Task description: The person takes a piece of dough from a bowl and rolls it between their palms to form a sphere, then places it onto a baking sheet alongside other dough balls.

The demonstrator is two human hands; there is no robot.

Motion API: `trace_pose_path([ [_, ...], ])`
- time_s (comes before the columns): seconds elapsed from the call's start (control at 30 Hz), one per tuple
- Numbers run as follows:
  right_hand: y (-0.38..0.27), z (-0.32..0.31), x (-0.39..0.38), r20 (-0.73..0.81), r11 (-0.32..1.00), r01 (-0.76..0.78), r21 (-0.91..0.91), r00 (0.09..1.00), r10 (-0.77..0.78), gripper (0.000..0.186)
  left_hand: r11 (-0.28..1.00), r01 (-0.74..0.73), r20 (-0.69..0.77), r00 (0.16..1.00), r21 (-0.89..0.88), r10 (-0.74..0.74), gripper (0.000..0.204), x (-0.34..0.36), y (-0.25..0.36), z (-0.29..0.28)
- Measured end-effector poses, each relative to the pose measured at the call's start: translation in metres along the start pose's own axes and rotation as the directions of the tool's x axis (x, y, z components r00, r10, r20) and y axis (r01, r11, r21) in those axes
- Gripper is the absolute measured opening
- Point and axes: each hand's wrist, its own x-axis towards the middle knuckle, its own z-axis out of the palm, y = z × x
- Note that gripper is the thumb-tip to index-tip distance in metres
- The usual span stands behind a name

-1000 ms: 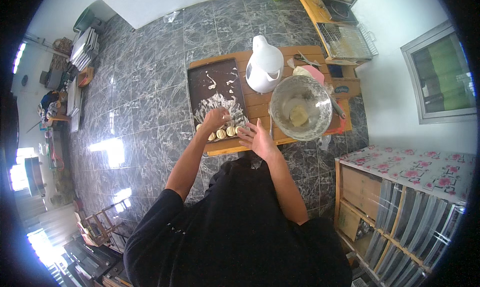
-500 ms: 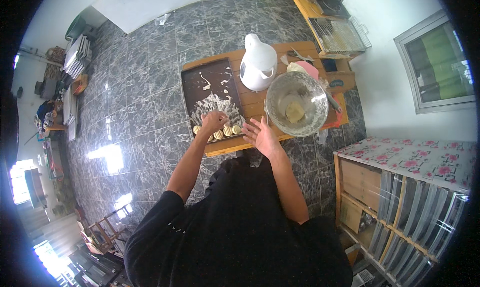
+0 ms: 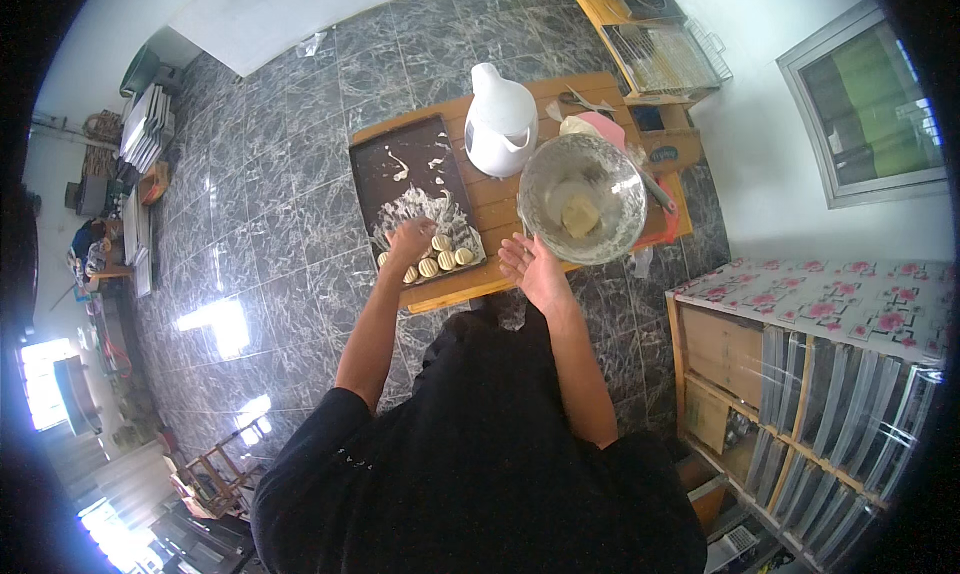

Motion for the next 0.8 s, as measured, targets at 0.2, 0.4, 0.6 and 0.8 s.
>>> trace_pose_path([
  [0.2,-0.027,-0.025,-0.005,-0.051,0.993,0.093,0.067,0.995,-0.09,0.048,0.994,0.044,-0.138,0.989,-0.099,-0.058,0.023,-0.002,0.006,-0.021],
  [0.4,-0.08,-0.048,0.007,-0.125,0.976,0.195,-0.098,0.971,-0.206,0.045,0.94,-0.197,-0.28,0.953,-0.28,0.116,0.022,-0.033,0.082,-0.037],
  [0.6,-0.142,-0.067,0.025,-0.095,0.868,0.247,-0.43,0.944,-0.316,0.043,0.859,-0.275,-0.043,0.958,-0.432,0.285,0.026,-0.05,0.202,0.016],
  [0.8,-0.184,-0.103,0.049,0.126,0.499,0.317,-0.806,0.917,-0.379,0.036,0.94,-0.341,0.112,0.934,-0.005,0.34,0.065,-0.013,0.273,0.13],
])
